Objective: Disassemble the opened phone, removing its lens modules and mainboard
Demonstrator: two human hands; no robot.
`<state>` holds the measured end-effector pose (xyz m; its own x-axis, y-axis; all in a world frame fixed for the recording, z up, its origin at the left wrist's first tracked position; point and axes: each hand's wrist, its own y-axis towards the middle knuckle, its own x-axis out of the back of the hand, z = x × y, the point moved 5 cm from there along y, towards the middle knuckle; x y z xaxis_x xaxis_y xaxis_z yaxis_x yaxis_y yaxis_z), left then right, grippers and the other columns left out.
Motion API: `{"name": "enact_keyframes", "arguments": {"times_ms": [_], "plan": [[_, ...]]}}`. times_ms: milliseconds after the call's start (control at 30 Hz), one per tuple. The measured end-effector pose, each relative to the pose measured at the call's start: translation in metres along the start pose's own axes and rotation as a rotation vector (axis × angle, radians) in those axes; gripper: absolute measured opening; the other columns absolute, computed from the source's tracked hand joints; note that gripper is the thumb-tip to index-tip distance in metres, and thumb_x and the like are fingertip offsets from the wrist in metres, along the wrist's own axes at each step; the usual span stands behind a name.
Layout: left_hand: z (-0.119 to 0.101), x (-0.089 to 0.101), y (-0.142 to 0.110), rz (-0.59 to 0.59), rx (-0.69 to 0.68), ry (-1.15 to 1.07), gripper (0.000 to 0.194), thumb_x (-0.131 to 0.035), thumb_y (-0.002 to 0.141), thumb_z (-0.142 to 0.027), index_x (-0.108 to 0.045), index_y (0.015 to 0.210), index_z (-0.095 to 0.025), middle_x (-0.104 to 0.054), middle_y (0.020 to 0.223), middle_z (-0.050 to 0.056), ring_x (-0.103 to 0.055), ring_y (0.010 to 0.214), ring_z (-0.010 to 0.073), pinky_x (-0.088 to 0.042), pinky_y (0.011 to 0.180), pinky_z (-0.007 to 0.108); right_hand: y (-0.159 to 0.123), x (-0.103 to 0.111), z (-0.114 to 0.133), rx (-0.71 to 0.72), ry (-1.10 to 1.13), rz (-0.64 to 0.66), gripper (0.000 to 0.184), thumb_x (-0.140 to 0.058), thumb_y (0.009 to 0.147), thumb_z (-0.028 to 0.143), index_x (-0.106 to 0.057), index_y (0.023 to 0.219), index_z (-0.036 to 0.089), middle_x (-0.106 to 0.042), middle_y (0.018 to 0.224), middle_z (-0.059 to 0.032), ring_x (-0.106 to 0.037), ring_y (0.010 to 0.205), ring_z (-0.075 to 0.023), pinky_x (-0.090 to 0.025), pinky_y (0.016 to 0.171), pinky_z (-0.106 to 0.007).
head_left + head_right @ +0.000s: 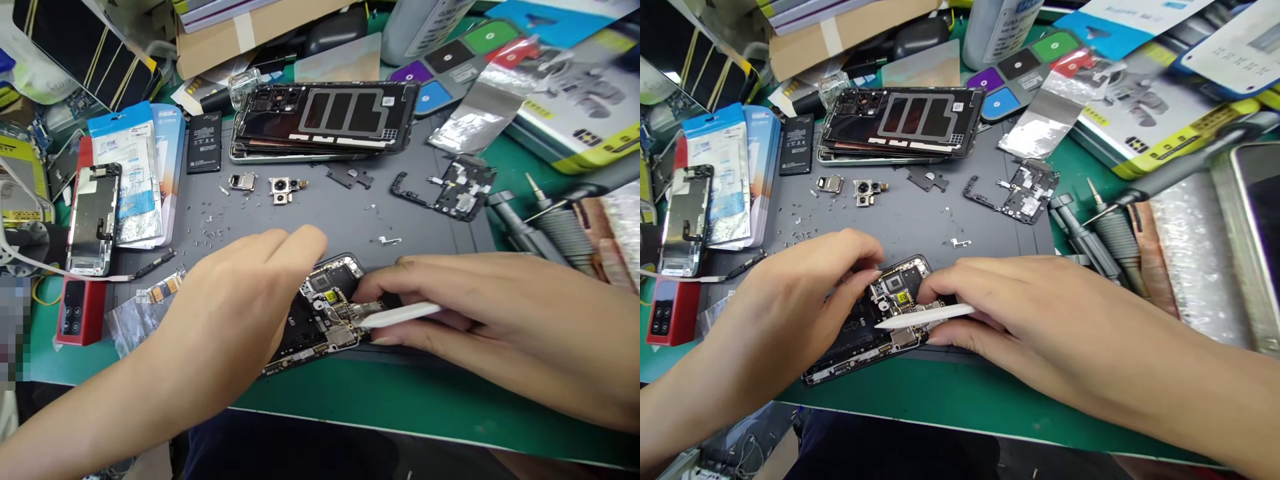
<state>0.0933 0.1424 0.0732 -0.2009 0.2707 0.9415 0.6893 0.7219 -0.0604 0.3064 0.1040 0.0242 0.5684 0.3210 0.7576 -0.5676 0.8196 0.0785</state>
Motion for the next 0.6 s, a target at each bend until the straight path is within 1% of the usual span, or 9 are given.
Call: {"name": "enact_keyframes", "arguments": {"times_ms": [67,100,167,233,300,367,400,467,600], "plan": [[-0.008,0.002,-0.004,-0.014,-0.066,0.031,0.031,-0.052,0.104,0.001,-0.065,0.12,-0.022,-0.074,0.123,0.006,-0.076,0.099,0.0225,-0.06,0.078,0.035,0.003,0.004,0.002,0.047,0.001,-0.007,0.03,-0.046,0.12,0.057,-0.066,0.12,0.035,-0.081,0.096,0.0079,-0.077,0.069,-0.0139,-0.054,0.054,-0.032],[-0.012,0.004,-0.008,-0.05,-0.098,0.044,0.031,-0.05,0.105,0.001,-0.066,0.121,-0.022,-0.073,0.131,0.009,-0.076,0.104,0.0233,-0.062,0.082,0.036,0.005,0.005,0.003,0.054,0.0,-0.01,0.028,-0.047,0.121,0.056,-0.065,0.12,0.035,-0.081,0.095,0.0098,-0.077,0.069,-0.0127,-0.054,0.053,-0.031],[-0.02,0.009,-0.016,-0.14,-0.146,0.062,0.031,-0.048,0.107,0.0,-0.065,0.124,-0.02,-0.068,0.143,0.015,-0.075,0.117,0.0249,-0.064,0.096,0.039,0.007,0.006,0.003,0.049,0.007,-0.013,0.027,-0.049,0.12,0.057,-0.066,0.12,0.036,-0.082,0.096,0.0111,-0.079,0.072,-0.0127,-0.055,0.055,-0.031],[-0.028,0.01,-0.024,-0.185,-0.172,0.067,0.029,-0.05,0.109,-0.002,-0.063,0.129,-0.017,-0.063,0.152,0.019,-0.067,0.139,0.0258,-0.061,0.113,0.04,0.008,0.006,0.002,0.037,0.035,-0.01,0.028,-0.051,0.119,0.058,-0.068,0.118,0.035,-0.083,0.098,0.0102,-0.08,0.073,-0.0142,-0.056,0.056,-0.032],[-0.032,0.007,-0.03,-0.173,-0.171,0.049,0.023,-0.055,0.113,-0.012,-0.061,0.135,-0.014,-0.058,0.159,0.022,-0.055,0.156,0.0262,-0.055,0.127,0.04,0.008,0.006,0.002,0.023,0.058,-0.004,0.029,-0.051,0.119,0.058,-0.07,0.118,0.035,-0.084,0.1,0.0091,-0.081,0.076,-0.0156,-0.056,0.058,-0.032],[-0.035,0.001,-0.033,-0.15,-0.153,0.04,0.027,-0.059,0.117,-0.028,-0.061,0.139,-0.013,-0.055,0.163,0.023,-0.048,0.164,0.0287,-0.049,0.134,0.044,0.006,0.004,0.001,0.002,0.063,0.016,0.029,-0.05,0.119,0.057,-0.069,0.119,0.036,-0.084,0.103,0.009,-0.08,0.079,-0.0156,-0.055,0.061,-0.032],[-0.036,-0.001,-0.034,-0.147,-0.15,0.051,0.032,-0.059,0.117,-0.034,-0.061,0.14,-0.013,-0.054,0.165,0.023,-0.047,0.165,0.0313,-0.049,0.135,0.047,0.004,0.003,0.001,-0.006,0.062,0.03,0.028,-0.049,0.12,0.058,-0.068,0.12,0.036,-0.083,0.104,0.0093,-0.08,0.079,-0.015,-0.055,0.061,-0.032],[-0.039,-0.005,-0.034,-0.152,-0.157,0.097,0.037,-0.059,0.117,-0.039,-0.062,0.142,-0.012,-0.053,0.168,0.025,-0.049,0.164,0.0366,-0.051,0.133,0.053,0.001,0.001,0.001,-0.012,0.057,0.046,0.03,-0.047,0.12,0.059,-0.066,0.121,0.036,-0.083,0.104,0.0094,-0.079,0.078,-0.0141,-0.053,0.061,-0.032],[-0.042,-0.008,-0.03,-0.157,-0.188,0.175,0.033,-0.059,0.116,-0.032,-0.064,0.141,-0.012,-0.059,0.163,0.024,-0.06,0.153,0.0392,-0.057,0.122,0.053,-0.002,0.002,0.001,0.004,0.041,0.025,0.031,-0.047,0.12,0.062,-0.064,0.122,0.036,-0.081,0.103,0.0093,-0.079,0.08,-0.0149,-0.053,0.063,-0.033]]}}
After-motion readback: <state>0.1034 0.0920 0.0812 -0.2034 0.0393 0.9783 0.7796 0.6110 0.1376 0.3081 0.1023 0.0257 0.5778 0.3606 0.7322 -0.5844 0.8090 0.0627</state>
